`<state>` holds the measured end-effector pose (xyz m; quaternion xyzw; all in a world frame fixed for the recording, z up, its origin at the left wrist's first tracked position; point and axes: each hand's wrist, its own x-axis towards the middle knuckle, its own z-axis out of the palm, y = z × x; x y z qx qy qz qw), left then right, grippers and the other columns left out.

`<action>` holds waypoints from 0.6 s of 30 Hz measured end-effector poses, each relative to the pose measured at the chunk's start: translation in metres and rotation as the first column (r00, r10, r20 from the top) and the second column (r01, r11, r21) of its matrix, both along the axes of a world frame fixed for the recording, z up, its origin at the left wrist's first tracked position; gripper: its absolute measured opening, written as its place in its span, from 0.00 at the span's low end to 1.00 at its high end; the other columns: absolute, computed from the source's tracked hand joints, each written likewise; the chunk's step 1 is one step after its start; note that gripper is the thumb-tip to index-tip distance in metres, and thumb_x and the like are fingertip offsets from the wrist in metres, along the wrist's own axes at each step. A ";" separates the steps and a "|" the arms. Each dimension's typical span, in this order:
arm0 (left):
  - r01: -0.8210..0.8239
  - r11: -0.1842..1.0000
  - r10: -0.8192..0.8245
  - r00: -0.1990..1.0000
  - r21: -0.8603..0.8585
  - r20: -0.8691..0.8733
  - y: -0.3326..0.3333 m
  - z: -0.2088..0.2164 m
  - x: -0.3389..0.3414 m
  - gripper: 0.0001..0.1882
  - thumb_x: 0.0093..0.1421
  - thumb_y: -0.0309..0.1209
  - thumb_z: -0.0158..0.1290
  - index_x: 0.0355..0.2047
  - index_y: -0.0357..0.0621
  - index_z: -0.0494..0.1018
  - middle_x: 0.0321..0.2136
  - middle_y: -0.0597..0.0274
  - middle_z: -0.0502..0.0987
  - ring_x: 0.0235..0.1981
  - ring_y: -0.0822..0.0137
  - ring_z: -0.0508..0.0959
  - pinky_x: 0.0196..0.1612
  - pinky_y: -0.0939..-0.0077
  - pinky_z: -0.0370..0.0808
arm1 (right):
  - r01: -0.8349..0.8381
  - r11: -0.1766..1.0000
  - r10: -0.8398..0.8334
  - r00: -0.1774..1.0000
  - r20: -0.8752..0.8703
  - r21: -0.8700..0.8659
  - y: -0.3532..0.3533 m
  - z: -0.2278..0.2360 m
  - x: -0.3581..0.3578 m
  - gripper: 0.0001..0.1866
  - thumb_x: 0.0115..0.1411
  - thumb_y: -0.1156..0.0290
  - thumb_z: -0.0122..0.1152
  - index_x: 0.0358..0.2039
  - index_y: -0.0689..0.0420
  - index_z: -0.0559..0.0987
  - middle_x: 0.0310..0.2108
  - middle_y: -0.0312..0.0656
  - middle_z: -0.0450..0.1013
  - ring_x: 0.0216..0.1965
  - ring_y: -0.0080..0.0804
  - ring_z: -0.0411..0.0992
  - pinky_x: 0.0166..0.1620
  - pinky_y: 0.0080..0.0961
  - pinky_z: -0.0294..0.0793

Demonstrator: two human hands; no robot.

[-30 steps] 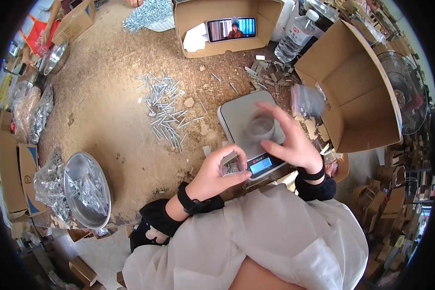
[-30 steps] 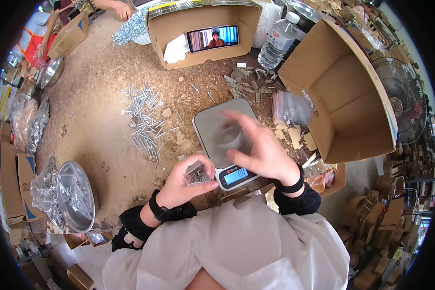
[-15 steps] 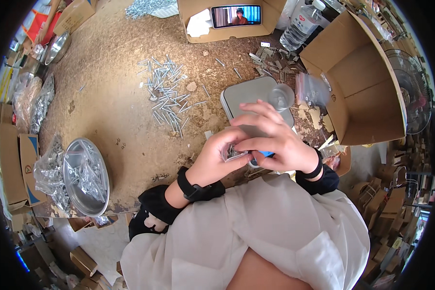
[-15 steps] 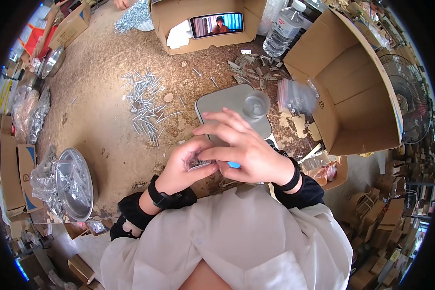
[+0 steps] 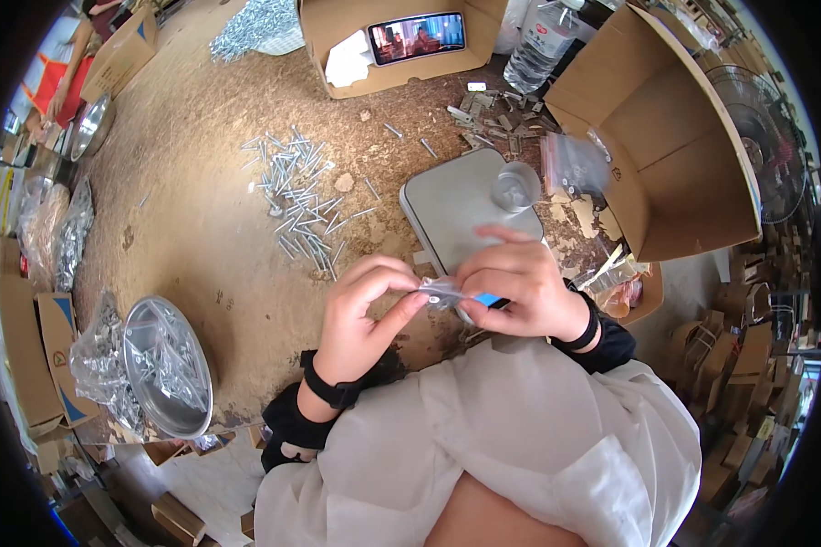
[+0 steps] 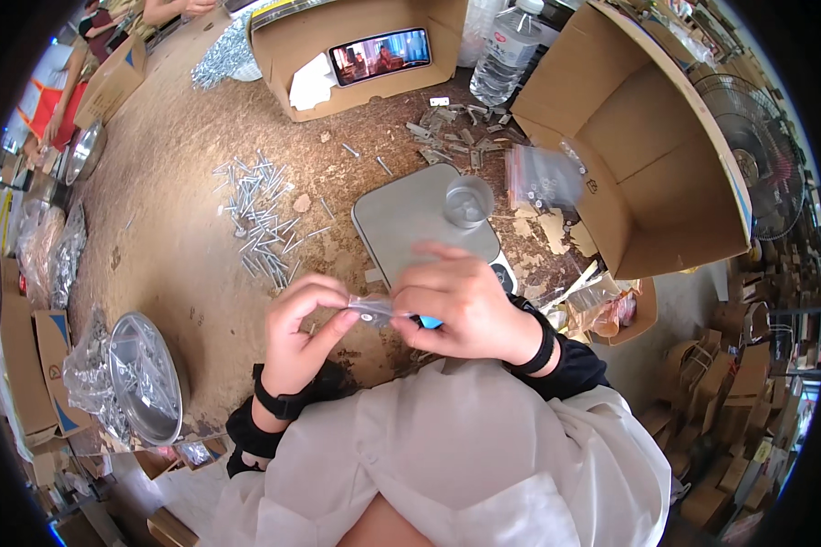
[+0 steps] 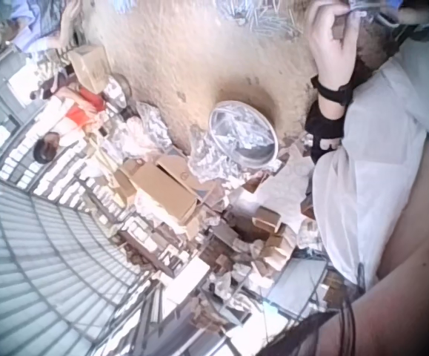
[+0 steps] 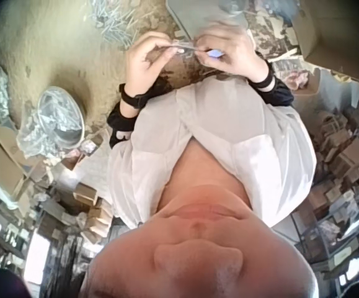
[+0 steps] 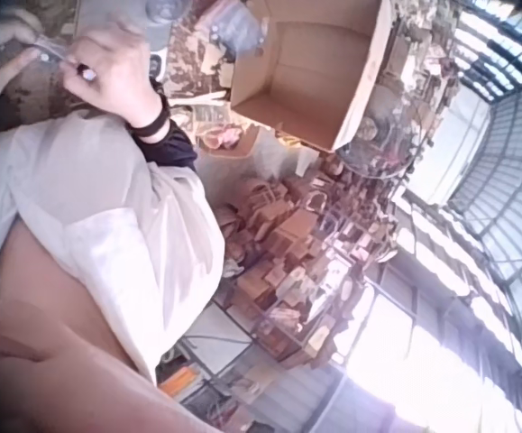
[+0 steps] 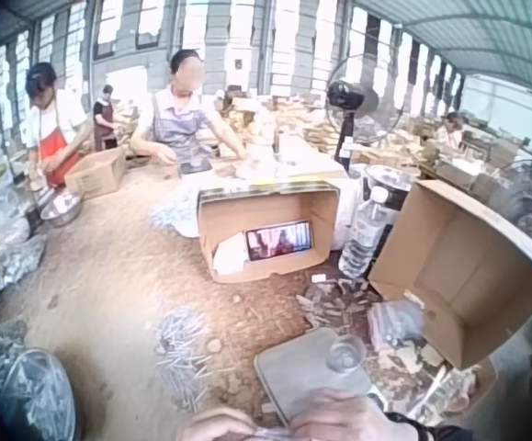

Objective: The person sits at a low table and repeatedly picks up small metal screws, placing them onto a digital scale to measure their weight. After weighing, the person transfers the screws into small plastic bags and seals them. The process is repeated multiple times with different batches of screws.

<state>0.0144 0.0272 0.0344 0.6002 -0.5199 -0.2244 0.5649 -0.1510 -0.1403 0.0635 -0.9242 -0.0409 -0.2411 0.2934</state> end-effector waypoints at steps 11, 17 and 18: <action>0.062 0.997 -0.048 0.945 -0.035 0.323 0.001 0.012 -0.001 0.07 0.51 0.20 0.57 0.29 0.40 0.70 0.28 0.57 0.74 0.31 0.55 0.75 0.35 0.66 0.71 | -0.049 0.971 0.060 0.997 -0.041 0.235 0.013 -0.006 0.016 0.09 0.47 0.75 0.66 0.31 0.56 0.78 0.22 0.37 0.72 0.25 0.39 0.73 0.30 0.33 0.72; 0.070 0.992 -0.011 0.884 -0.109 0.468 -0.002 0.010 -0.002 0.06 0.49 0.23 0.56 0.27 0.42 0.71 0.29 0.59 0.74 0.36 0.54 0.74 0.49 0.54 0.70 | -0.050 0.943 0.082 0.993 -0.083 0.329 0.020 -0.008 0.018 0.08 0.47 0.75 0.65 0.29 0.57 0.77 0.22 0.38 0.71 0.25 0.40 0.72 0.30 0.33 0.71; 0.065 0.992 -0.006 0.884 -0.110 0.468 -0.001 0.009 -0.003 0.06 0.49 0.23 0.56 0.27 0.42 0.71 0.29 0.59 0.74 0.35 0.54 0.74 0.50 0.53 0.70 | -0.048 0.940 0.084 0.992 -0.093 0.339 0.021 -0.007 0.018 0.08 0.47 0.75 0.65 0.29 0.57 0.76 0.22 0.38 0.71 0.25 0.40 0.72 0.29 0.33 0.71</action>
